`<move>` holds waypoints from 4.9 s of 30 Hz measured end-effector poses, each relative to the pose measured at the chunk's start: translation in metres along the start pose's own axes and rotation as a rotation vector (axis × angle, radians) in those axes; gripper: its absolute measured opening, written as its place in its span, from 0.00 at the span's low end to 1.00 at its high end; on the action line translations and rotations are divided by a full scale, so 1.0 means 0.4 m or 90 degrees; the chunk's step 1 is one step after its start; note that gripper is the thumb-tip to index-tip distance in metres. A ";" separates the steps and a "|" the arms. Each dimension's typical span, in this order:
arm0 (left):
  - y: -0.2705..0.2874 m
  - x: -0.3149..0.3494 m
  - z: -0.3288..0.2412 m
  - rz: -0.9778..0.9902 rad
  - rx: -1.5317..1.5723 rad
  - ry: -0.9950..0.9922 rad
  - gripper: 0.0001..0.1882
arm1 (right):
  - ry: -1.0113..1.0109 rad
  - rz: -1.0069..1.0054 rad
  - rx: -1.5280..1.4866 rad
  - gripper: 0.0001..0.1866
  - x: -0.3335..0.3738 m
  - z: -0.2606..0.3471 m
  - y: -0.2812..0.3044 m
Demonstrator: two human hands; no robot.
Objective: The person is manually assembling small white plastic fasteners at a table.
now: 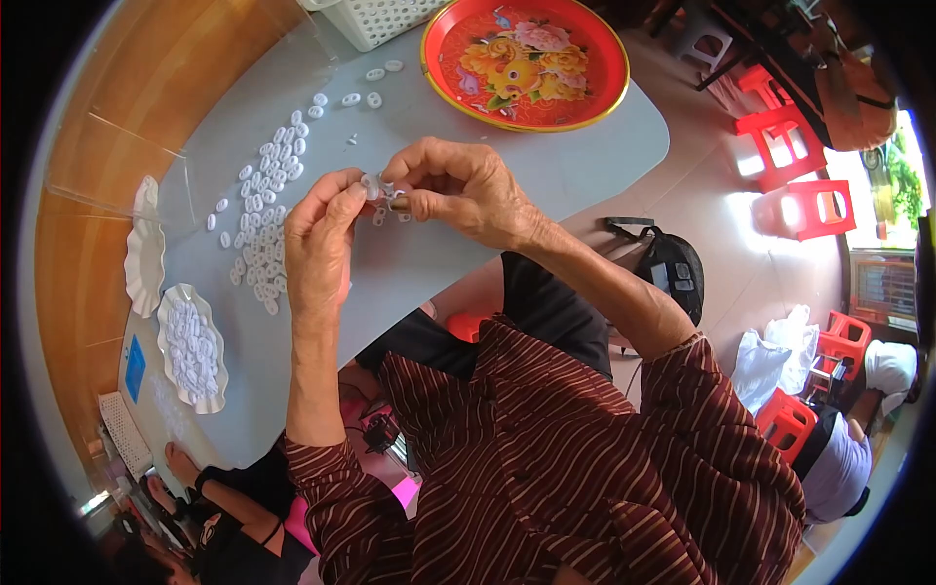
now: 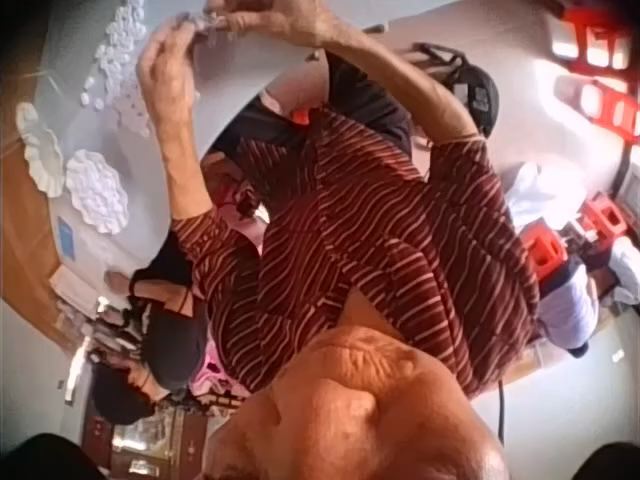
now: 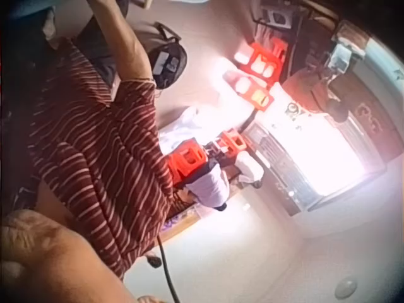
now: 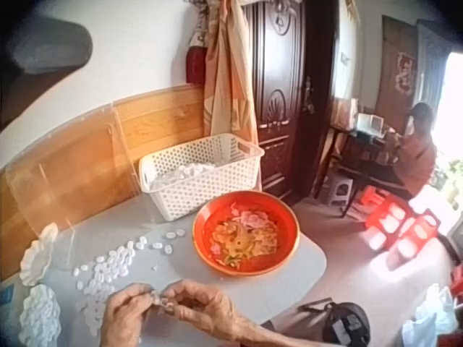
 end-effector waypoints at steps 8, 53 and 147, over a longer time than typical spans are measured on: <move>-0.017 -0.005 -0.014 0.031 -0.082 -0.022 0.09 | 0.010 -0.027 0.022 0.13 0.003 -0.007 0.013; -0.076 0.016 0.010 -0.016 -0.375 -0.115 0.11 | 0.116 -0.022 0.349 0.12 0.013 0.029 -0.019; -0.017 -0.045 -0.028 0.022 -0.817 -0.139 0.04 | 0.095 0.050 0.555 0.06 -0.084 0.108 0.057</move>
Point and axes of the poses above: each hand's wrist, its own x-axis away from the middle knuckle, its own y-axis out of the back of the hand, z = x × y, the point moved 5 cm from there along -x, towards the middle knuckle, and after that the axes turned 14 degrees about z, right-handed, at the moved point
